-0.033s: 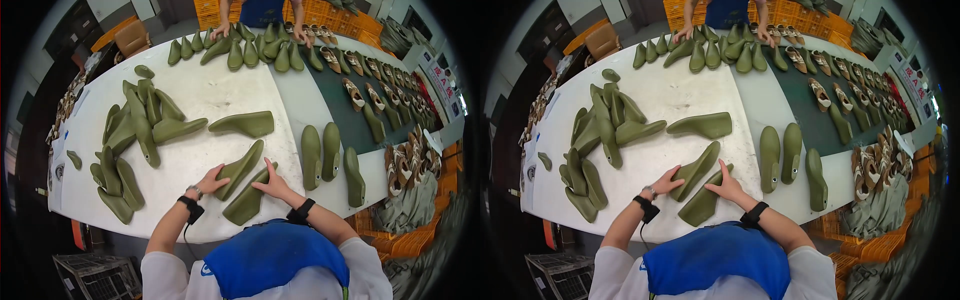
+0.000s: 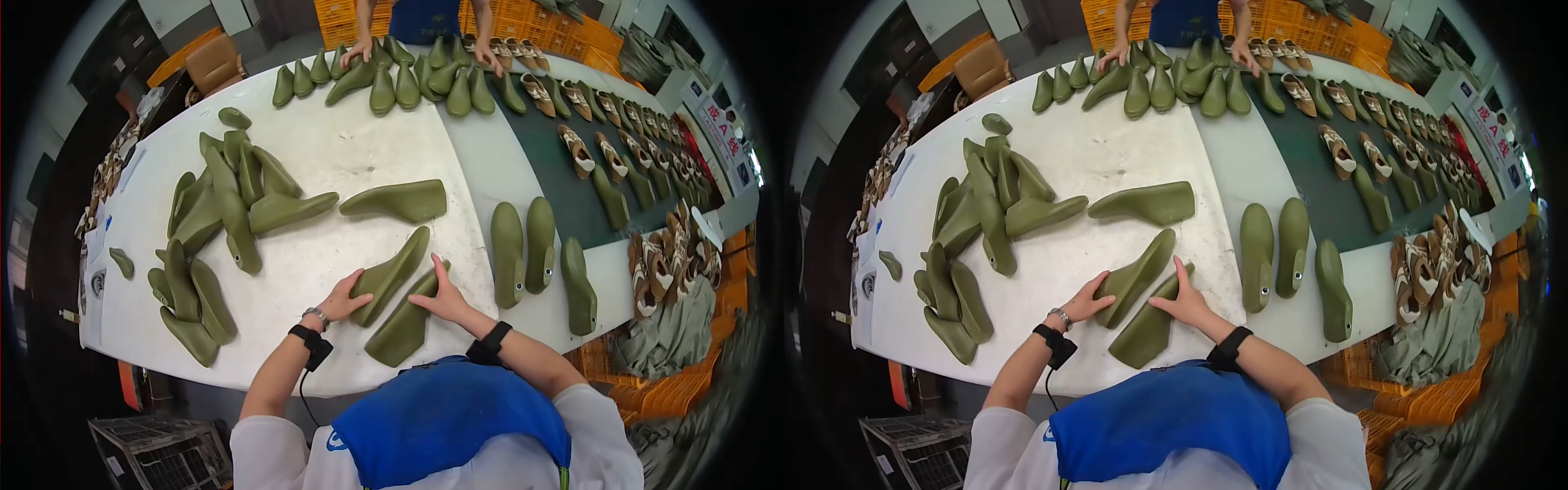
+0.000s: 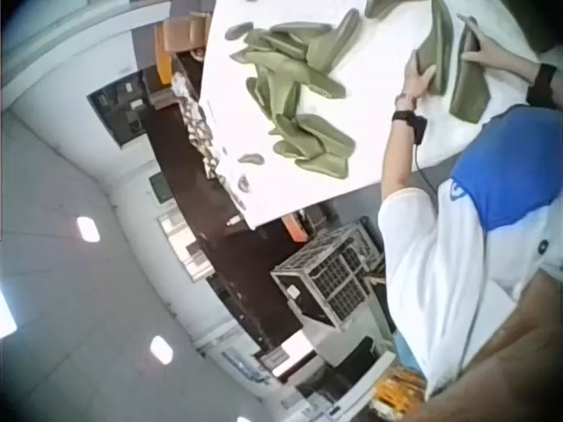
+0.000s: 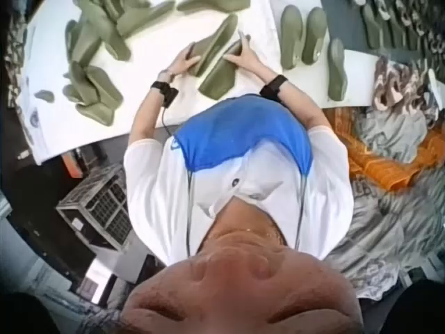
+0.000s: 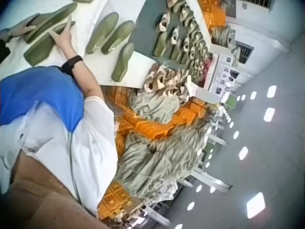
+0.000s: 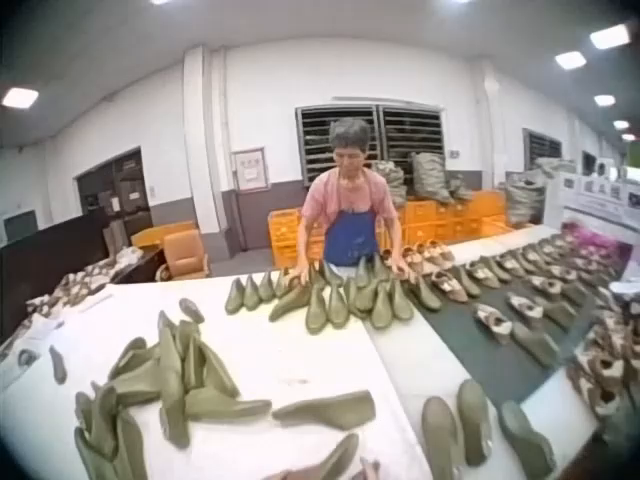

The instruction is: Sorting finished shoe uppers from a large bag and placing them onto a conveyor belt alongside shoe lasts.

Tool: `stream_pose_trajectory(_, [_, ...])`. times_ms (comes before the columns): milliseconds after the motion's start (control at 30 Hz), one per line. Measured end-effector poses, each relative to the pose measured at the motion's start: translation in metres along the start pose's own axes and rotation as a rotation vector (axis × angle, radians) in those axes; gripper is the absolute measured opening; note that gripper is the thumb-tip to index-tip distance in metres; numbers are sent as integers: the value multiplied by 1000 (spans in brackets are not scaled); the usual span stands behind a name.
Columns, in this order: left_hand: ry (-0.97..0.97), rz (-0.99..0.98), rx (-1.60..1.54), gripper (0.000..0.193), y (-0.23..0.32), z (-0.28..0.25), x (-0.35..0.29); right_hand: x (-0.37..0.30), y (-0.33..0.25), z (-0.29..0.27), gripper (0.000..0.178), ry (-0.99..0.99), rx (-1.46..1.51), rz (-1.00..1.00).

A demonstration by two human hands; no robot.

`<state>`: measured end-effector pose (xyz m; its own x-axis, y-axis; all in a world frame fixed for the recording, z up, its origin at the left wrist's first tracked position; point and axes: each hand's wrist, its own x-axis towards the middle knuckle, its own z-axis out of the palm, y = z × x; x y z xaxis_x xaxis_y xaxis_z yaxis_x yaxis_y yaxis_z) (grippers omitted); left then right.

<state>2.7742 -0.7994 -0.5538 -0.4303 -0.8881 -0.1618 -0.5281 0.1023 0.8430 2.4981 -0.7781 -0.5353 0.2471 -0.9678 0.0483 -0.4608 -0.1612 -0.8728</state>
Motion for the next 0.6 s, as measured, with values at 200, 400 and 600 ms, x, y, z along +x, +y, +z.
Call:
stream_pose_trajectory(200, [192, -274, 146, 109, 26, 37, -12, 12, -30, 6, 104, -40, 737, 432])
stream_pose_trajectory(400, [322, -161, 481, 77, 100, 40, -22, 8, -19, -14, 104, -274, 425, 324])
stream_pose_trajectory(600, [289, -189, 571, 66, 112, 50, -57, -11, -14, 6, 115, -333, 60, 237])
